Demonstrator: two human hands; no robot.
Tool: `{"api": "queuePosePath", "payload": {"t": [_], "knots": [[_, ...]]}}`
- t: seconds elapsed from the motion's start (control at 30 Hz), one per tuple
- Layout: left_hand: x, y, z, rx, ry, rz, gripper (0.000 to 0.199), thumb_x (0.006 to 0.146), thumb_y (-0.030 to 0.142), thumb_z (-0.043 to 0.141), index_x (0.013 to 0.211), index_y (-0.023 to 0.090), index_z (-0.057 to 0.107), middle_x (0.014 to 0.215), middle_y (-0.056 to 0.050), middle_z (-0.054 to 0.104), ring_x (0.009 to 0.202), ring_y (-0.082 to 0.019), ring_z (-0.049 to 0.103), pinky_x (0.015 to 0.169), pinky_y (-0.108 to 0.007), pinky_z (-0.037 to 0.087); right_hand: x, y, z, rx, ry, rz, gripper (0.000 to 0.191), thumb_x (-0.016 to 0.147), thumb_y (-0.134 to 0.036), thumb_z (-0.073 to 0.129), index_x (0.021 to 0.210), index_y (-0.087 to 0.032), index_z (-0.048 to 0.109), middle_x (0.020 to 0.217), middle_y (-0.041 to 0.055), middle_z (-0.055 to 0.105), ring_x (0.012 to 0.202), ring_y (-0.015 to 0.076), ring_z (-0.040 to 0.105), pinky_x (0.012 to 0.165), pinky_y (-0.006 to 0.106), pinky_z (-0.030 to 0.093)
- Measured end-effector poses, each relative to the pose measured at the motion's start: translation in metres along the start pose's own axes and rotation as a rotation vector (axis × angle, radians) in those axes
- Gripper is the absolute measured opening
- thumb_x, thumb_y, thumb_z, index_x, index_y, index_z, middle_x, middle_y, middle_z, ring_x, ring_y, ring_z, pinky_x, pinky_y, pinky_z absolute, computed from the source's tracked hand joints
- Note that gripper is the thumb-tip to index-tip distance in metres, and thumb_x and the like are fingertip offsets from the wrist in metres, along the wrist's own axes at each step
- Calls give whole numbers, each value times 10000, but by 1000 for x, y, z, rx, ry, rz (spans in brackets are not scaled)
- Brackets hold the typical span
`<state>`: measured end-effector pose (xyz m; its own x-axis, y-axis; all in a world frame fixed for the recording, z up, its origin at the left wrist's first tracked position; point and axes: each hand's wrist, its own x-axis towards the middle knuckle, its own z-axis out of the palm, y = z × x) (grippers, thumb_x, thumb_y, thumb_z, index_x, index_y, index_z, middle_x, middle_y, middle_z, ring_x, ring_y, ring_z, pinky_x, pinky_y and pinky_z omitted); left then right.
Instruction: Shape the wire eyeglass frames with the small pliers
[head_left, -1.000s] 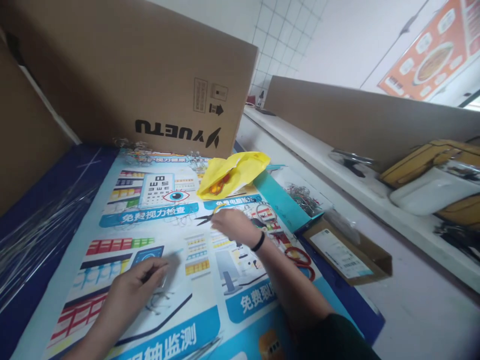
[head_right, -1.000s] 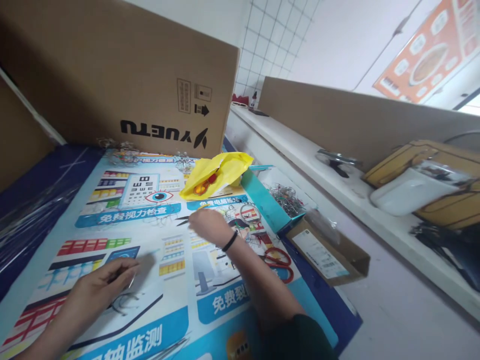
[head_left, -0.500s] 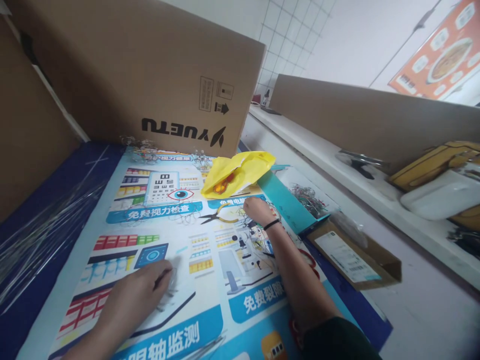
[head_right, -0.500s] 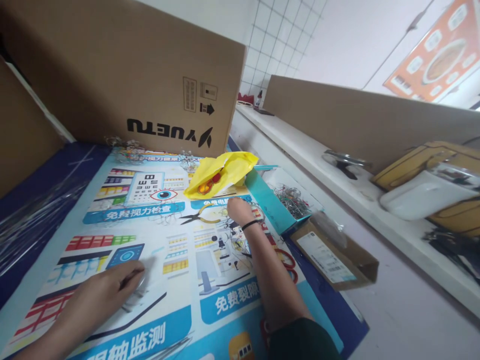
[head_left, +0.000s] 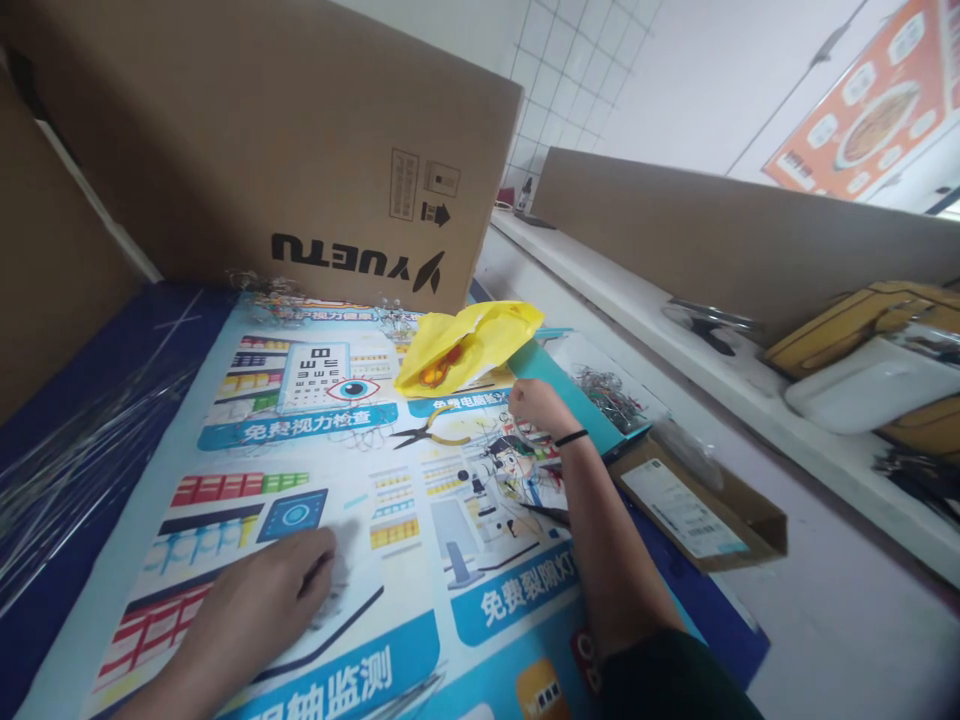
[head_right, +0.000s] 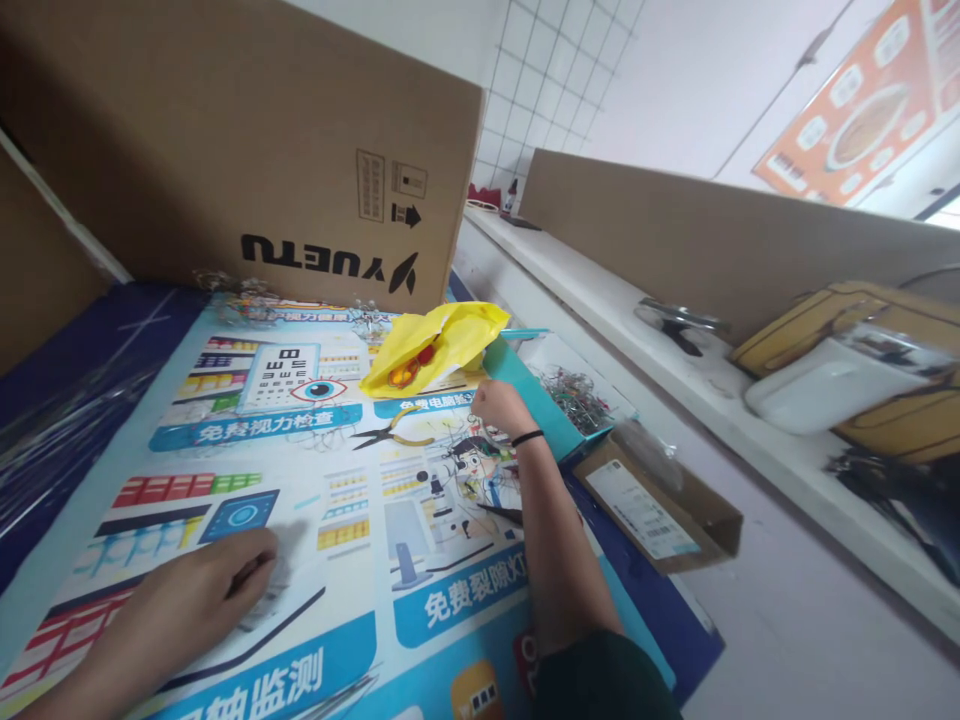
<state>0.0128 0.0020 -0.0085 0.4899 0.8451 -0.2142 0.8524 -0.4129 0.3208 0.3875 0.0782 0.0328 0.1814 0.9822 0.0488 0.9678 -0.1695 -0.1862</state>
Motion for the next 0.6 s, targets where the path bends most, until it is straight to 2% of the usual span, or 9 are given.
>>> {"api": "queuePosePath", "payload": {"t": [0.17,0.33,0.47,0.6], "knots": [[-2,0,1,-3,0,79,265,858,302,310,815,237,563,821,-22,643,754,-201,605,637,-279,385,-3,1,-4,189,23,20,94,663,-189,487,619,-150,560,531,-4,542,525,112,482,473,205,313],[-5,0,0,-25,34,155,234,834,320,380,820,237,598,880,-32,631,803,-203,594,679,-284,409,-5,-4,-7,367,29,45,92,665,-198,471,674,-144,545,528,-16,536,478,86,469,430,180,315],[-2,-3,2,-153,116,130,323,877,387,337,812,233,613,840,-34,626,803,-194,588,709,-280,426,-12,-24,-6,525,-118,-41,117,694,-218,462,730,-148,549,547,-12,583,445,72,492,418,164,354],[2,-2,1,-416,245,106,287,871,407,387,897,241,621,922,-28,651,860,-182,594,754,-257,445,-29,-65,1,662,-325,-203,74,670,-197,499,718,-156,538,534,-35,566,460,67,516,427,147,369]]}}
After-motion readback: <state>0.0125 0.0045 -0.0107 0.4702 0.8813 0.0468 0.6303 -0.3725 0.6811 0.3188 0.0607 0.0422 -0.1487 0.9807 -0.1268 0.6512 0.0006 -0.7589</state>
